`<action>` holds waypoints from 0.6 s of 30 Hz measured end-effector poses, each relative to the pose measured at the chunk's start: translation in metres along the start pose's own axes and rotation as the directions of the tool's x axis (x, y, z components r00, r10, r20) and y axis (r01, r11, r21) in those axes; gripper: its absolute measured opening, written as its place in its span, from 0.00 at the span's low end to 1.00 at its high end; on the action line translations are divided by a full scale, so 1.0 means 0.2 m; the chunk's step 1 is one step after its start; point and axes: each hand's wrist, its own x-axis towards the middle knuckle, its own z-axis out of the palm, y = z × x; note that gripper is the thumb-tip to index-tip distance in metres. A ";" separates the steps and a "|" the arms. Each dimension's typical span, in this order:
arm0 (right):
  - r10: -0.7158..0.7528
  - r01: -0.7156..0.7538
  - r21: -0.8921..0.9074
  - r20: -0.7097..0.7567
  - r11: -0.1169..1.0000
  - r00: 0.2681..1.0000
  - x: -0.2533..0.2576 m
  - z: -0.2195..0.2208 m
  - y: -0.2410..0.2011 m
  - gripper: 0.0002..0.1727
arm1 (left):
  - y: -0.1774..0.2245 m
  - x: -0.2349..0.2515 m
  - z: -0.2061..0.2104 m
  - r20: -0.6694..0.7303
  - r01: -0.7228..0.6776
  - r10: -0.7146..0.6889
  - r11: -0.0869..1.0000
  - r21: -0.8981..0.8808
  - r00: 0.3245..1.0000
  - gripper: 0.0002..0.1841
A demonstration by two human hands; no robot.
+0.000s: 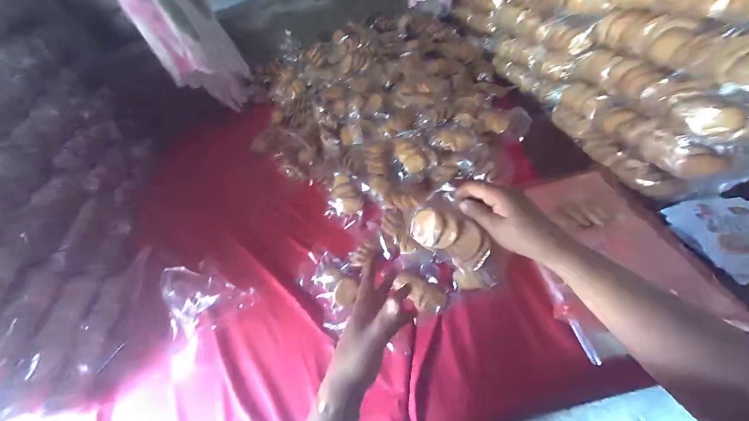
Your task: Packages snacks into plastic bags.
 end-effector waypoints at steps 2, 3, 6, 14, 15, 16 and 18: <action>-0.116 0.109 0.091 0.085 0.990 0.990 -0.06 0.20 -0.13 0.16 | 0.03 0.04 0.00 -0.052 0.066 -0.075 0.987 -0.145 0.996 0.32; -0.140 0.124 0.147 0.109 0.981 0.984 -0.09 0.27 -0.18 0.17 | 0.05 0.03 -0.02 -0.117 0.062 -0.081 0.986 -0.156 0.990 0.24; -0.090 0.060 0.269 0.099 0.961 0.991 -0.16 0.45 -0.26 0.16 | 0.04 -0.03 -0.23 -0.136 -0.018 0.012 0.999 -0.046 0.991 0.24; 0.096 -0.064 -0.113 0.304 0.991 0.948 -0.30 0.93 -0.49 0.17 | -0.04 -0.16 -0.75 0.151 -0.003 -0.038 0.964 0.266 0.988 0.02; 0.083 -0.087 0.000 0.297 0.996 0.951 -0.32 0.96 -0.50 0.16 | -0.05 -0.18 -0.80 0.199 -0.002 -0.045 0.973 0.230 0.979 0.02; 0.091 -0.123 0.087 0.304 0.989 0.948 -0.35 1.00 -0.51 0.15 | -0.05 -0.20 -0.86 0.290 -0.002 -0.057 0.980 0.197 0.955 0.07; 0.127 -0.176 0.115 0.344 0.978 0.930 -0.42 1.06 -0.54 0.15 | -0.06 -0.27 -0.92 0.513 0.018 -0.131 0.976 0.218 0.848 0.28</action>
